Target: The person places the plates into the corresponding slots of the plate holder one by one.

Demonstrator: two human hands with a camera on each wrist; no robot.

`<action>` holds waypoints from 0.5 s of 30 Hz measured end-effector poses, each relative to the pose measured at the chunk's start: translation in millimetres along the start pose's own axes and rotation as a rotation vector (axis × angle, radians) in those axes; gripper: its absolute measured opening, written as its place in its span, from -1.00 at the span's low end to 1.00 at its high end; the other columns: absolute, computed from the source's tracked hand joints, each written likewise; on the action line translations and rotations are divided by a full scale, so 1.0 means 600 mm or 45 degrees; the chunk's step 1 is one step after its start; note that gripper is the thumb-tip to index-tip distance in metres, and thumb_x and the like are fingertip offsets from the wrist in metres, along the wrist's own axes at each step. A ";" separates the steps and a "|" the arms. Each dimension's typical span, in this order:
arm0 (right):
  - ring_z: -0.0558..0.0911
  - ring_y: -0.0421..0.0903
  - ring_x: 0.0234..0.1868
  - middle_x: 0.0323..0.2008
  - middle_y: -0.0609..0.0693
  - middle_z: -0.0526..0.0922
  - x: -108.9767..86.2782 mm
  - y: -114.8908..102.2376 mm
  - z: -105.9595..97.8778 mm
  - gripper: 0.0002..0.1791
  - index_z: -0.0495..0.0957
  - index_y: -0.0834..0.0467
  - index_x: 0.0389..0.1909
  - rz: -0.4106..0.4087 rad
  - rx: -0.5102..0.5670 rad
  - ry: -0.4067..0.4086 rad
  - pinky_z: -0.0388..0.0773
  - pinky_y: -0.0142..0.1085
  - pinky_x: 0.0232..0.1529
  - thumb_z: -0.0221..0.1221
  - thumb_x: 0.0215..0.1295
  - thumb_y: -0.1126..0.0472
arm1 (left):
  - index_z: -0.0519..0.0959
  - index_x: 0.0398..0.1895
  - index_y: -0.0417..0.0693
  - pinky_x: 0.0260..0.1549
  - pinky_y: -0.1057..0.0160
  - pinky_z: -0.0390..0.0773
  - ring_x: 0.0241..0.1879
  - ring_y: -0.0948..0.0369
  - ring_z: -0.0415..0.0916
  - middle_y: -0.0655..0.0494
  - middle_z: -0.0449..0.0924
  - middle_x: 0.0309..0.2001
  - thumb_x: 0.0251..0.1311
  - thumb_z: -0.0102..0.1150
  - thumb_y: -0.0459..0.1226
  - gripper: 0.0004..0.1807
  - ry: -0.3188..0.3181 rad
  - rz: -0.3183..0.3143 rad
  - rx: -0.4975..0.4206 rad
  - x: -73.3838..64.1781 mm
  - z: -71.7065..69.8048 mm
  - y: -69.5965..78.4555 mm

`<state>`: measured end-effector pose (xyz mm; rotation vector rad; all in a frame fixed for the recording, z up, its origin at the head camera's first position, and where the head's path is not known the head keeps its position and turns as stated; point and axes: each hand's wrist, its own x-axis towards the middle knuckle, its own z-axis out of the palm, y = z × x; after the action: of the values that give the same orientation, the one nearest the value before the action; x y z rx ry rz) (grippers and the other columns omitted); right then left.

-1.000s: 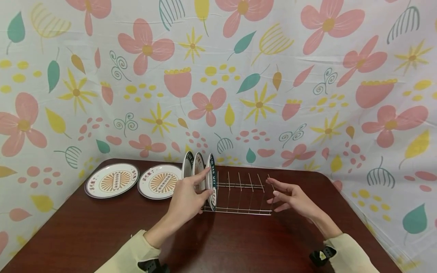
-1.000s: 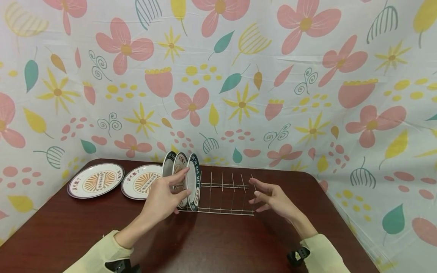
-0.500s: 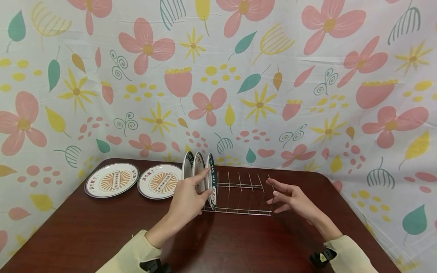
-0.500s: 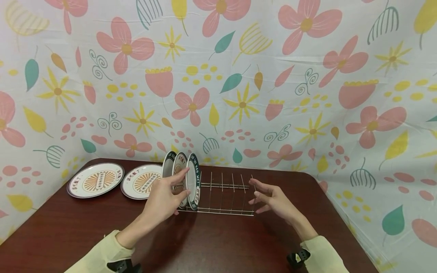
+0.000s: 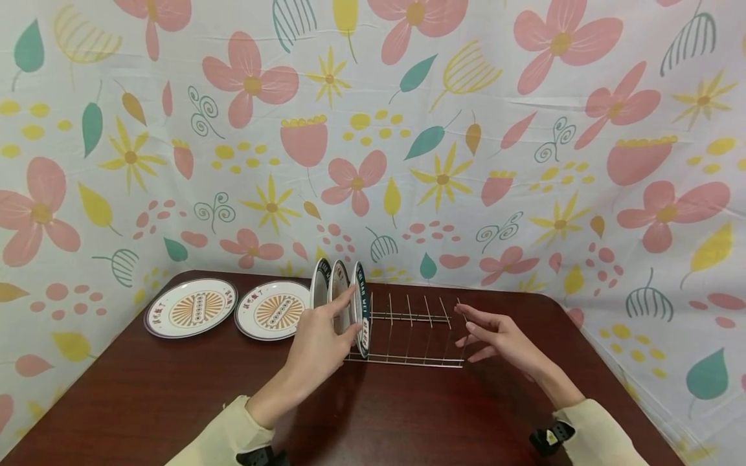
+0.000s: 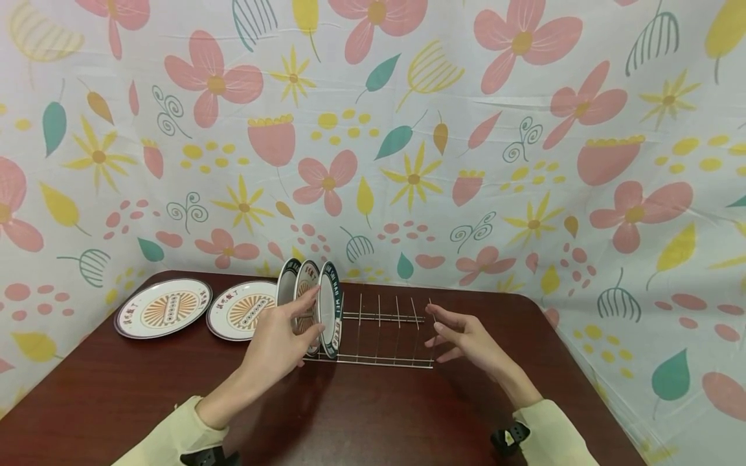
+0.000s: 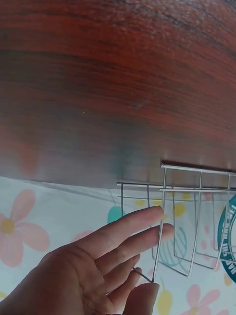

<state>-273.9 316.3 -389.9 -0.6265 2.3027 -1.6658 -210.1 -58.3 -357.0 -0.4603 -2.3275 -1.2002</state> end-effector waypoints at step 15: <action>0.75 0.13 0.02 0.61 0.39 0.03 0.003 -0.003 0.002 -0.35 0.07 0.32 0.64 -0.016 -0.025 -0.017 0.73 0.12 -0.15 0.01 0.69 0.24 | 0.58 0.43 0.02 -0.73 0.35 0.44 -0.62 0.40 0.61 -0.05 0.76 0.06 0.21 0.45 -0.49 -0.32 0.022 0.039 -0.209 -0.027 -0.022 0.000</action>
<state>-274.8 314.2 -388.7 -0.6556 2.3133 -1.6408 -192.9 -70.3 -359.3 -0.5370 -2.2089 -1.3811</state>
